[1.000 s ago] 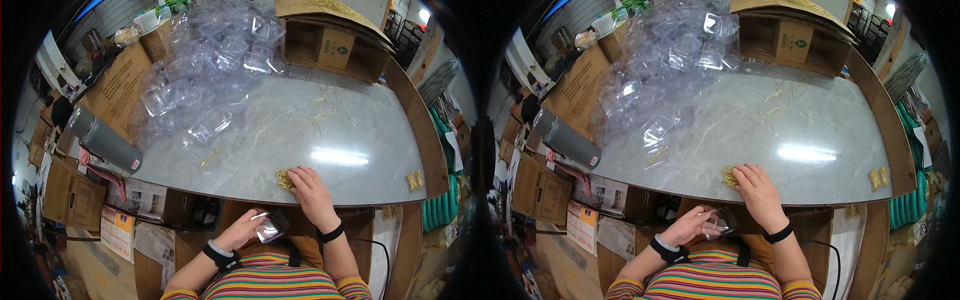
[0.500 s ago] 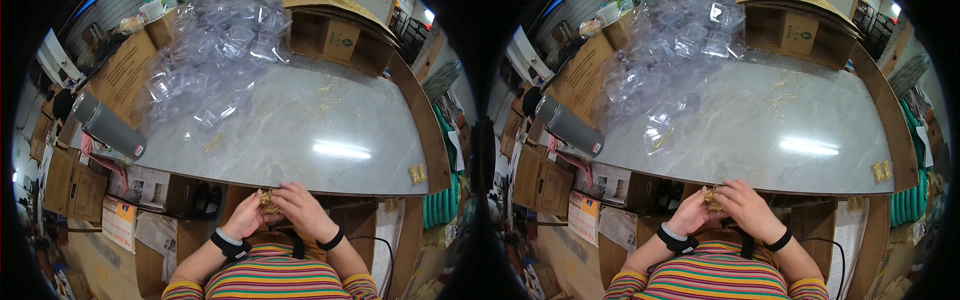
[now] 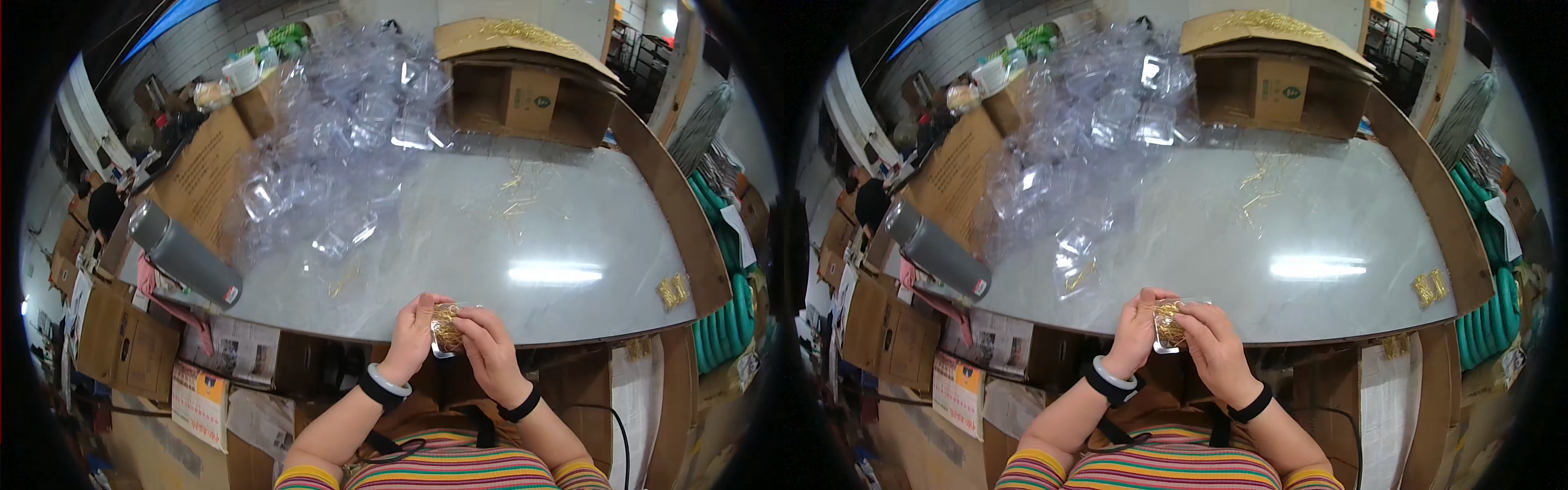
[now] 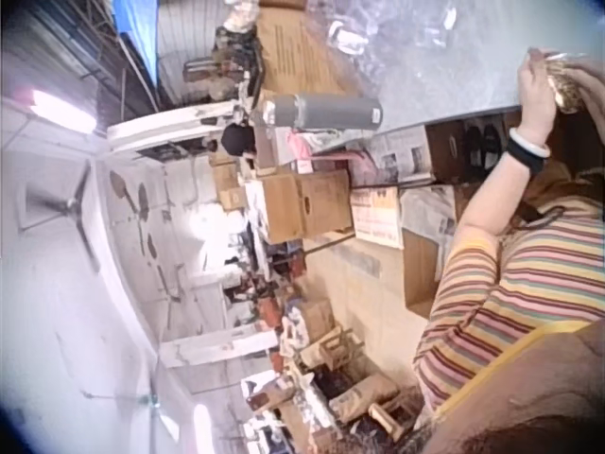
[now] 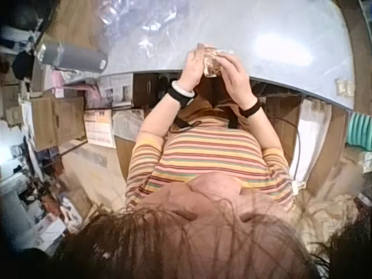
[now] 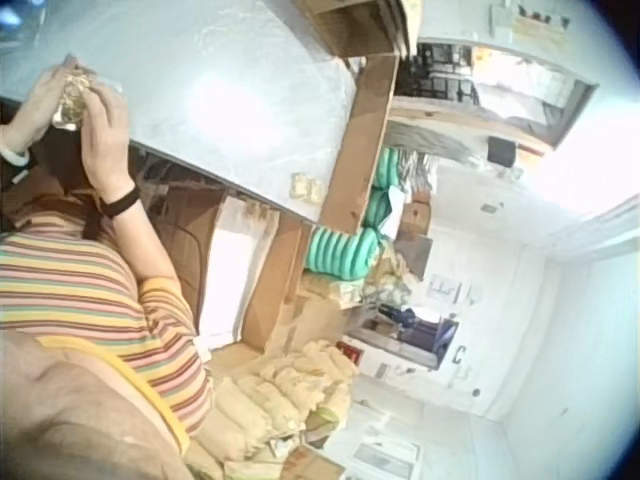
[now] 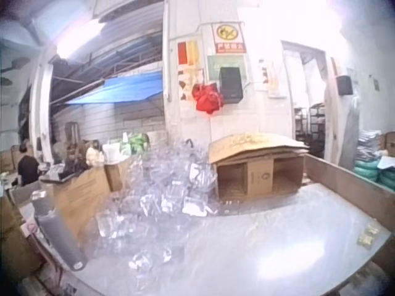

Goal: Manually sorting and arranging small gold metal pins on a workstation.

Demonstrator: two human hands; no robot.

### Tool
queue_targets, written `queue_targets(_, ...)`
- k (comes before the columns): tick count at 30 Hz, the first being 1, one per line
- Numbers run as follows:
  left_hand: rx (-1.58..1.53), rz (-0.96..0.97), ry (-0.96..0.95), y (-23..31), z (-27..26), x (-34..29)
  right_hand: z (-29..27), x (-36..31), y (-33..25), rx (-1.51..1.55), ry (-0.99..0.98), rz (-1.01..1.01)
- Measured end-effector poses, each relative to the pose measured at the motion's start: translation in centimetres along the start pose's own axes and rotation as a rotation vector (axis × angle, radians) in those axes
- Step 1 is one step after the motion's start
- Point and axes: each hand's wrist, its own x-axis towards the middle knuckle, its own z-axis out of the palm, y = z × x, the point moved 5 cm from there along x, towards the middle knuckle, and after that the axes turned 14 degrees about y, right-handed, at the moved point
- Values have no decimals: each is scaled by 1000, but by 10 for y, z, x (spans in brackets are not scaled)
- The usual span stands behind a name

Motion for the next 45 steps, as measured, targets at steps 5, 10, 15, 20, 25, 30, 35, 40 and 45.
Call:
queue_targets(5,674,461,131,30,2,7,3,-5,18,-17,-39,156)
queue_targets(10,1193,943,-237,28,4,-16,7,4,18,-33,-84,204)
queue_targets(15,1207,900,-255,24,8,-18,-2,22,41,154,-51,314)
queue_targets(20,1086,857,-187,29,8,-19,-22,25,45,160,-80,351)
queue_targets(25,914,734,-252,21,14,-14,-36,10,45,61,-186,366)
queue_targets(30,1056,840,-327,24,31,-3,-42,19,62,112,-91,516)
queue_targets(35,1094,810,-441,24,37,8,-41,24,80,-62,-75,360)
queue_targets(40,1039,773,-461,27,37,8,-46,28,78,-31,-127,534)
queue_targets(45,1026,765,-448,27,37,7,-49,27,78,-10,-27,539)
